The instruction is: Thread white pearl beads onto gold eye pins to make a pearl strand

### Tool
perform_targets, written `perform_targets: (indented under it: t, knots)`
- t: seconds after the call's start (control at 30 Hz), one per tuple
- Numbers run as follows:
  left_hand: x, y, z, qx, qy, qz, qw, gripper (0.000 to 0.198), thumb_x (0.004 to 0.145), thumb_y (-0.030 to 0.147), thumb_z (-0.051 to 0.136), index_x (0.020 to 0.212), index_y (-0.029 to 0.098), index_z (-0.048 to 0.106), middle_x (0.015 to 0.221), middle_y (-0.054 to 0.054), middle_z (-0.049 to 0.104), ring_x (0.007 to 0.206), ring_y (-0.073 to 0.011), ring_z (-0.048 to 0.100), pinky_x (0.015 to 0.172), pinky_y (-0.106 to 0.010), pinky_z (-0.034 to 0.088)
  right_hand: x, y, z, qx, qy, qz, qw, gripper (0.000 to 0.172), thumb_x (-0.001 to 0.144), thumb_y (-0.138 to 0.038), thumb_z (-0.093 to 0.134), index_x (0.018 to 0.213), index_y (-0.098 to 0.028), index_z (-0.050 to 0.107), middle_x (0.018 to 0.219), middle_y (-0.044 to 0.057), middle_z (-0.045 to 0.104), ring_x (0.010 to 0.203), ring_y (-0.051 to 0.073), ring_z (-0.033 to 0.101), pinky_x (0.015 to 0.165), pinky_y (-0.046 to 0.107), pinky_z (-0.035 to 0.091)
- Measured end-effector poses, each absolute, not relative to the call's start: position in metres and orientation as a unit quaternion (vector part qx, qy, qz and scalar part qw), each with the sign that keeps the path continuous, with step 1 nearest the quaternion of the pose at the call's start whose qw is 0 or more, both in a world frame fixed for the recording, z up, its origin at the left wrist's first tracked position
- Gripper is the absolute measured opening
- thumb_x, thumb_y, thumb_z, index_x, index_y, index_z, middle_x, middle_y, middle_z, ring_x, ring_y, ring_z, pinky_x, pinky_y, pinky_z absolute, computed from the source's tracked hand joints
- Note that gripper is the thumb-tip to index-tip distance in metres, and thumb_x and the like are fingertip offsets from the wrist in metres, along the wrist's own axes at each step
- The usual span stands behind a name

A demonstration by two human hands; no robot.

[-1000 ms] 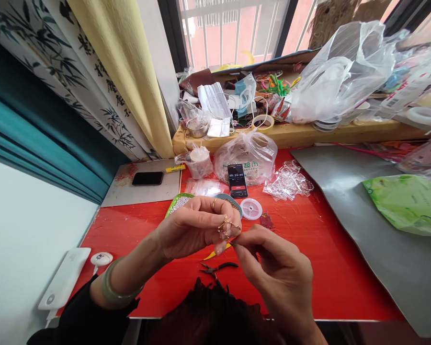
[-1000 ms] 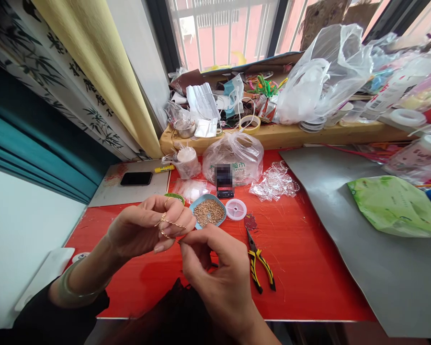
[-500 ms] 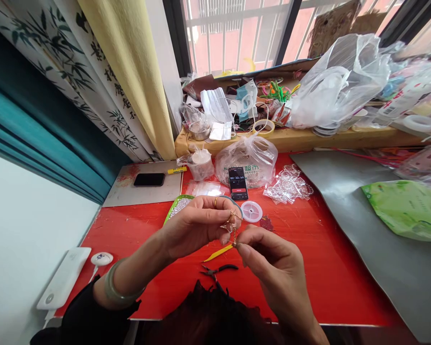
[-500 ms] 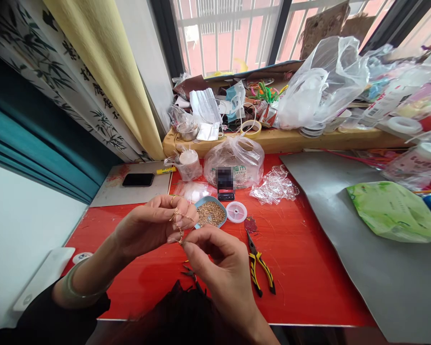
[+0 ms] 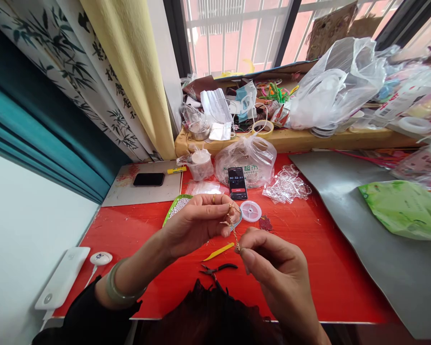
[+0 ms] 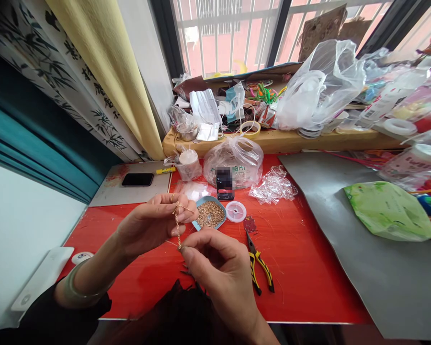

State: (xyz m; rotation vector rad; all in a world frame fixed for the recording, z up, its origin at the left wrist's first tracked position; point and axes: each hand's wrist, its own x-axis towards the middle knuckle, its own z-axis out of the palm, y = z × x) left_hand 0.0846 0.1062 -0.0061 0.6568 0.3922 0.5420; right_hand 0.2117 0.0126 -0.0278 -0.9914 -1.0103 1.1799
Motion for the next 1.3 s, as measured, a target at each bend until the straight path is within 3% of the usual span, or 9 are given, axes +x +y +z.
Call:
perform_targets:
  t: [0.17,0.33,0.47,0.57,0.73,0.87,1.3]
  knots:
    - [0.089,0.103,-0.008,0.331,0.237,0.258,0.876,0.016,0.069,0.020,0.074,0.062,0.009,0.065,0.062,-0.001,0.059,0.050,-0.0051,0.052,0.048,-0.013,0.047,0.208,0.015,-0.029,-0.390,-0.389,0.596,0.585,0.015,0.075,-0.027,0.062,0.064,-0.018,0.060,0.053,-0.005,0.042,0.047,0.007,0.030,0.041,0.020,0.026]
    - [0.090,0.102,-0.005,0.312,0.226,0.351,0.854,0.013,0.070,0.020,0.075,0.066,0.010,0.067,0.064,0.001,0.060,0.055,-0.0048,0.056,0.054,-0.011,0.051,0.205,0.017,-0.034,-0.378,-0.336,0.625,0.594,0.017,0.076,-0.026,0.060,0.063,-0.018,0.055,0.048,-0.008,0.034,0.044,0.006,0.024,0.041,0.019,0.022]
    - [0.089,0.096,0.003,0.292,0.221,0.375,0.851,0.011,0.071,0.018,0.075,0.069,0.011,0.067,0.065,0.002,0.060,0.060,-0.0059,0.058,0.058,-0.013,0.055,0.203,0.015,-0.037,-0.436,-0.360,0.536,0.627,0.015,0.079,-0.027,0.059,0.066,-0.018,0.058,0.052,-0.007,0.039,0.045,0.006,0.030,0.040,0.018,0.027]
    - [0.089,0.089,0.009,0.265,0.226,0.380,0.857,0.009,0.073,0.016,0.073,0.070,0.010,0.067,0.066,0.001,0.062,0.062,-0.0059,0.059,0.060,-0.013,0.055,0.202,0.012,-0.035,-0.493,-0.434,0.380,0.651,0.011,0.080,-0.018,0.057,0.069,-0.021,0.059,0.055,-0.006,0.046,0.048,0.007,0.039,0.043,0.017,0.034]
    - [0.091,0.079,0.018,0.220,0.213,0.401,0.863,0.007,0.079,0.011,0.066,0.073,0.008,0.067,0.071,-0.001,0.065,0.076,-0.0097,0.065,0.080,-0.019,0.055,0.201,0.006,-0.027,-0.521,-0.538,0.182,0.637,0.022,0.077,-0.002,0.053,0.077,-0.023,0.058,0.060,-0.006,0.051,0.049,0.007,0.045,0.044,0.019,0.038]
    - [0.092,0.073,0.023,0.213,0.201,0.407,0.865,0.011,0.082,0.010,0.061,0.073,0.008,0.066,0.071,-0.001,0.062,0.080,-0.0103,0.065,0.087,-0.021,0.052,0.199,0.006,-0.023,-0.516,-0.548,0.141,0.644,0.027,0.074,0.003,0.055,0.080,-0.023,0.058,0.061,-0.006,0.051,0.050,0.008,0.043,0.044,0.021,0.035]
    - [0.100,0.074,0.027,0.205,0.187,0.411,0.868,0.029,0.090,0.004,0.043,0.073,0.006,0.065,0.071,-0.002,0.061,0.077,-0.0092,0.065,0.085,-0.022,0.053,0.202,0.014,-0.024,-0.509,-0.552,0.097,0.653,0.024,0.073,0.004,0.055,0.076,-0.020,0.057,0.059,-0.007,0.047,0.051,0.006,0.043,0.046,0.020,0.037]
